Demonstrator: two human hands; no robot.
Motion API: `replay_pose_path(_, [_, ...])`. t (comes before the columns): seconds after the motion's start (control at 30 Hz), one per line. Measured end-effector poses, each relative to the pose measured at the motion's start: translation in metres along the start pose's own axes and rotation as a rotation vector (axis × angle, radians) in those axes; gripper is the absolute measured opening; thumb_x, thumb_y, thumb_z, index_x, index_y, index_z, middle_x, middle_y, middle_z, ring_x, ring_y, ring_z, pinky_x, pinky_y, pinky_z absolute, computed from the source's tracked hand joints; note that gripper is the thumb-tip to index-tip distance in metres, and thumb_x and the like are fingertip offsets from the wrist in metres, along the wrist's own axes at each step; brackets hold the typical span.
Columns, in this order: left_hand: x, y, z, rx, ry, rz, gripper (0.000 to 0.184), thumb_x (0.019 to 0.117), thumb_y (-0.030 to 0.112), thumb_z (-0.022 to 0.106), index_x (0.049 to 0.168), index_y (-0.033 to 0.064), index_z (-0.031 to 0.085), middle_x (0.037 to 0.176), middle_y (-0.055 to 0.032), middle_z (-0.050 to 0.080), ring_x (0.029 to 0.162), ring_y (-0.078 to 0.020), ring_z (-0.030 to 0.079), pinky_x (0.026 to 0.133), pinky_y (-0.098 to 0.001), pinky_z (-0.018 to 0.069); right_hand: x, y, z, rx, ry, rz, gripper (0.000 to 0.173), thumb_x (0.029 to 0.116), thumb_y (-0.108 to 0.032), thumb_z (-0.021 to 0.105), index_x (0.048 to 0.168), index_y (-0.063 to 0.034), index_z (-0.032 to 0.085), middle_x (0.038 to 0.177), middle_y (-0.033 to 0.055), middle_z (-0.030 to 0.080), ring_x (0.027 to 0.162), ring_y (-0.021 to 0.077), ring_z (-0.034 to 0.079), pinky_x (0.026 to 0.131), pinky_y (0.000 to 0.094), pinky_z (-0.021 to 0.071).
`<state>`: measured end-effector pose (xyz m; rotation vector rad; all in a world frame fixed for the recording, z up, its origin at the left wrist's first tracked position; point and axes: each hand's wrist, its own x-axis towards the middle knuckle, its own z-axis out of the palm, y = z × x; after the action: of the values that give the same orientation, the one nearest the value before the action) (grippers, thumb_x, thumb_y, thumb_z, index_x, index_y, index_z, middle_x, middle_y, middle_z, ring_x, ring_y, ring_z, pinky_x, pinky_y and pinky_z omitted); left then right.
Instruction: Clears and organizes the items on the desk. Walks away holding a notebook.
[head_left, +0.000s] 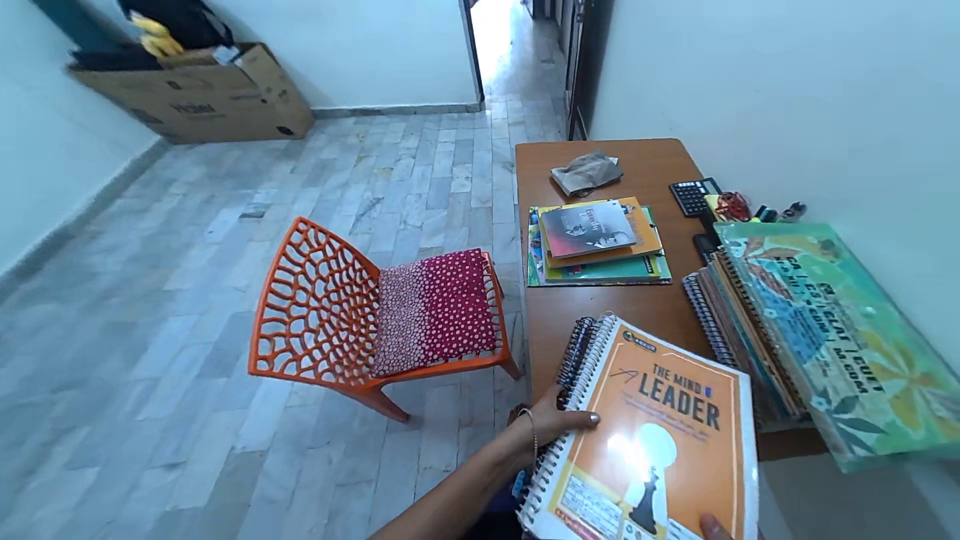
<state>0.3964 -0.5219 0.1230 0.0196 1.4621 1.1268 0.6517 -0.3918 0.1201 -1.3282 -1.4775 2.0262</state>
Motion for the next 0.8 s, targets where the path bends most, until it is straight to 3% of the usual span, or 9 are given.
replay_pose_path(0.17, [-0.017,0.065,-0.038,-0.013,0.041,0.149,0.067,0.0951,0.009,0.067,0.15,0.0031,0.029,0.11,-0.0118,0.062,0.086,-0.0138,0.068,0.076,-0.0306,0.0594,0.017,-0.049,0.058,-0.007,0.025,-0.106,0.058,0.0875,-0.006,0.065,0.135,0.0071,0.035,0.098,-0.0005,0.066,0.082,-0.0003,0.069,0.077,0.0209,0.0608])
replay_pose_path(0.3, [0.013,0.142,-0.073,0.126,0.137,0.239,0.054,0.1006,0.011,0.062,0.147,0.0027,0.036,0.102,-0.012,0.064,0.079,-0.0135,0.064,0.072,-0.0299,0.0554,0.092,-0.089,0.109,-0.045,0.026,-0.143,0.06,0.0888,-0.016,0.068,0.139,0.006,0.042,0.103,0.008,0.068,0.084,0.0064,0.07,0.074,0.0233,0.0602])
replay_pose_path(0.4, [0.064,0.194,-0.105,0.201,0.149,0.313,0.052,0.1022,0.013,0.06,0.148,0.0017,0.037,0.111,-0.017,0.062,0.087,-0.0182,0.064,0.079,-0.0353,0.0554,0.166,-0.11,0.143,-0.009,-0.011,-0.142,0.043,0.0997,-0.013,0.064,0.136,0.005,0.048,0.101,0.0128,0.07,0.084,0.0128,0.071,0.075,0.0285,0.0602])
replay_pose_path(0.57, [0.151,0.244,-0.139,0.239,0.229,0.339,0.059,0.0997,0.017,0.066,0.149,-0.0001,0.037,0.123,-0.0246,0.06,0.1,-0.0279,0.062,0.088,-0.043,0.053,0.27,-0.119,0.178,-0.099,0.044,-0.095,0.041,0.1019,-0.023,0.063,0.131,0.0054,0.056,0.107,0.0193,0.068,0.093,0.0206,0.067,0.086,0.0366,0.0549])
replay_pose_path(0.63, [0.182,0.241,-0.149,0.349,0.322,0.352,0.067,0.097,0.021,0.071,0.15,-0.0021,0.037,0.137,-0.0305,0.053,0.119,-0.0377,0.058,0.1,-0.0517,0.0485,0.299,-0.112,0.177,-0.223,0.04,-0.049,0.048,0.1023,-0.031,0.063,0.132,0.0062,0.056,0.118,0.0252,0.065,0.107,0.0305,0.065,0.096,0.0467,0.0501])
replay_pose_path(0.7, [0.191,0.23,-0.149,0.441,0.45,0.371,0.077,0.0934,0.027,0.076,0.152,-0.0019,0.035,0.151,-0.0356,0.037,0.136,-0.0473,0.044,0.11,-0.0592,0.0399,0.306,-0.107,0.17,-0.289,0.012,-0.037,0.055,0.1039,-0.037,0.059,0.136,0.007,0.054,0.131,0.0292,0.06,0.121,0.0382,0.058,0.105,0.0545,0.0435])
replay_pose_path(0.77, [0.175,0.211,-0.142,0.412,0.523,0.426,0.085,0.0967,0.031,0.071,0.158,-0.0021,0.023,0.159,-0.0366,0.022,0.145,-0.0505,0.031,0.115,-0.0602,0.0325,0.293,-0.102,0.151,-0.299,-0.046,-0.065,0.056,0.1065,-0.037,0.053,0.141,0.0065,0.05,0.14,0.0297,0.053,0.129,0.0401,0.052,0.108,0.0556,0.0399])
replay_pose_path(0.8, [0.164,0.194,-0.141,0.347,0.542,0.478,0.083,0.1,0.032,0.066,0.159,-0.0031,0.019,0.159,-0.0359,0.023,0.145,-0.0503,0.031,0.115,-0.0604,0.0321,0.282,-0.099,0.136,-0.325,-0.044,-0.098,0.055,0.1072,-0.035,0.052,0.145,0.0053,0.048,0.142,0.0285,0.053,0.13,0.0397,0.053,0.108,0.0542,0.042])
